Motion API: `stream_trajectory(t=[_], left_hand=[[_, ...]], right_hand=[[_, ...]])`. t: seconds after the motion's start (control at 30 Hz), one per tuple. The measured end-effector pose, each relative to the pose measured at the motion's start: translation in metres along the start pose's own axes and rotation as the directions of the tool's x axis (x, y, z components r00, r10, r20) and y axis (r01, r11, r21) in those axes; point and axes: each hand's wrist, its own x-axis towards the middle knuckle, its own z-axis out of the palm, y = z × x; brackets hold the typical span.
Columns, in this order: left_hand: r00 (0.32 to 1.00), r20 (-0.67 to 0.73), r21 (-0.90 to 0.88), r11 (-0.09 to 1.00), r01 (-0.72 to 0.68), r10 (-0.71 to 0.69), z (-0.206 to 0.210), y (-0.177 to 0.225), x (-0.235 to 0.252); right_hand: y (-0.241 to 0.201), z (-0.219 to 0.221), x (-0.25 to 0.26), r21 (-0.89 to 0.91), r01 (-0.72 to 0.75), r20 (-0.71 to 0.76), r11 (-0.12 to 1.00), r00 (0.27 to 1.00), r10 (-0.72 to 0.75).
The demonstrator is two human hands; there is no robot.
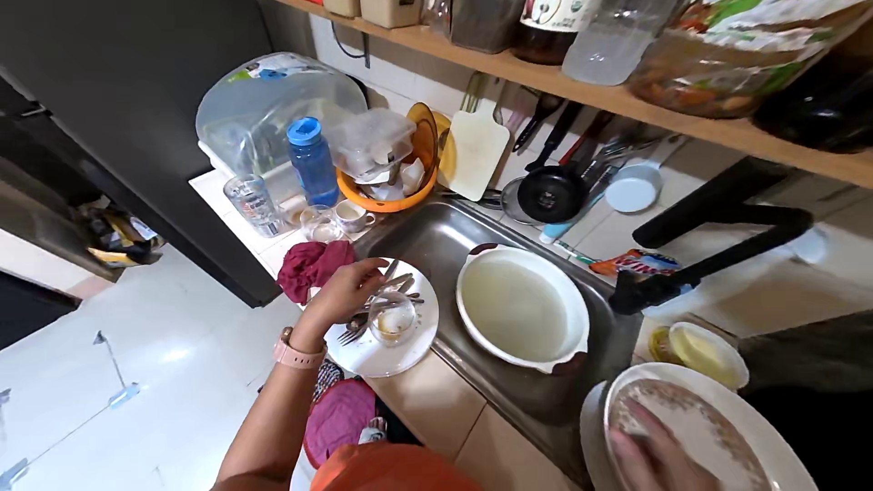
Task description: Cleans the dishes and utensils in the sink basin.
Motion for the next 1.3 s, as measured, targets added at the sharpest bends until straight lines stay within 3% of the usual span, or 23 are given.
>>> stream_trajectory(t=[0.1,0.17,0.23,0.4,0.73,0.8,0.87,0.97,1.07,1.13,1.2,1.3], left_hand=[[0.998,-0.002,0.019,0.997,0.069,-0.069,0.000,-0.018,0.000],[0.989,0.014,0.059,0.988,0.143,-0.144,0.002,-0.028,0.003],[0.981,0.043,0.102,0.978,0.184,-0.189,0.005,-0.040,0.006],[0.974,0.074,0.107,0.973,0.205,-0.214,0.010,-0.057,0.006],[0.979,0.093,0.091,0.981,0.173,-0.181,0.018,-0.071,0.021],[0.981,0.090,0.083,0.983,0.166,-0.173,0.022,-0.069,0.026],[0.984,0.081,0.070,0.986,0.152,-0.157,0.025,-0.067,0.028],[0.991,0.067,0.051,0.992,0.114,-0.118,0.027,-0.069,0.028],[0.994,0.059,0.052,0.995,0.088,-0.091,0.027,-0.070,0.026],[0.995,0.055,0.054,0.995,0.081,-0.084,0.028,-0.070,0.025],[0.995,0.055,0.043,0.996,0.080,-0.082,0.029,-0.069,0.024],[0.995,0.057,0.028,0.996,0.086,-0.088,0.032,-0.068,0.022]], right_hand=[[-0.053,0.055,0.056,0.014,0.113,0.235,0.994,0.966,-0.113],[-0.086,0.090,0.090,0.009,0.164,0.450,0.986,0.880,-0.151],[-0.113,0.125,0.111,0.009,0.269,0.536,0.963,0.812,-0.232],[-0.146,0.181,0.131,-0.014,0.575,0.541,0.818,0.693,-0.477],[-0.139,0.186,0.147,0.071,0.591,0.647,0.804,0.586,-0.488],[-0.131,0.179,0.148,0.136,0.570,0.591,0.810,0.609,-0.528],[-0.118,0.168,0.149,0.226,0.554,0.425,0.801,0.684,-0.593],[-0.102,0.135,0.157,0.301,0.416,0.290,0.858,0.817,-0.498],[-0.074,0.107,0.180,0.317,0.204,0.230,0.926,0.931,-0.283],[-0.051,0.096,0.201,0.367,0.005,0.243,0.930,0.965,-0.101],[-0.026,0.098,0.221,0.492,-0.161,0.231,0.855,0.972,0.050],[0.006,0.112,0.243,0.709,-0.425,0.313,0.563,0.905,0.288]])
